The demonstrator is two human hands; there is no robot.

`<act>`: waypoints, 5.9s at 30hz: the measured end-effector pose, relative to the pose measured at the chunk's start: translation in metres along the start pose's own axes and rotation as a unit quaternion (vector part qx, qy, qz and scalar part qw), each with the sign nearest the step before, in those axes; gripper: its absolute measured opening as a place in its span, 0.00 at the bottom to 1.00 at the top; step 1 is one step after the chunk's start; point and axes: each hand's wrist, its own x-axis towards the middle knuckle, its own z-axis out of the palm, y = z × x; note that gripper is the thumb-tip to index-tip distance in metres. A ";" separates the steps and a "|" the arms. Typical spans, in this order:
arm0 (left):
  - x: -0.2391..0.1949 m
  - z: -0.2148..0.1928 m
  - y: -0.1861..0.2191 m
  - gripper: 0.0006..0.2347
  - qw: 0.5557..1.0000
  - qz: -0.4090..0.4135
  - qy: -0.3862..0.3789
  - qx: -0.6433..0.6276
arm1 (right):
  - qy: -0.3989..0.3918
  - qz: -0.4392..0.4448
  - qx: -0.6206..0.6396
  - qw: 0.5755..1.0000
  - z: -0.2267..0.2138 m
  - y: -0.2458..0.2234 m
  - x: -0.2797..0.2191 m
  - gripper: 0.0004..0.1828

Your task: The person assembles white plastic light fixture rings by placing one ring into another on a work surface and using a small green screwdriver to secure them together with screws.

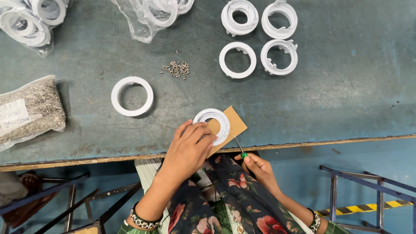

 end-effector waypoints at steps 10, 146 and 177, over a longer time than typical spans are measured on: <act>0.000 0.012 0.012 0.14 0.997 0.008 0.081 0.006 | -0.026 -0.013 0.001 1.000 -0.006 0.003 0.006 0.22; -0.001 0.028 0.022 0.08 0.990 -0.078 0.117 0.000 | -0.039 -0.052 -0.112 0.992 0.002 0.017 0.013 0.21; -0.011 0.042 0.018 0.11 0.985 -0.057 0.153 -0.061 | -0.047 0.070 0.063 0.994 -0.002 0.017 0.009 0.24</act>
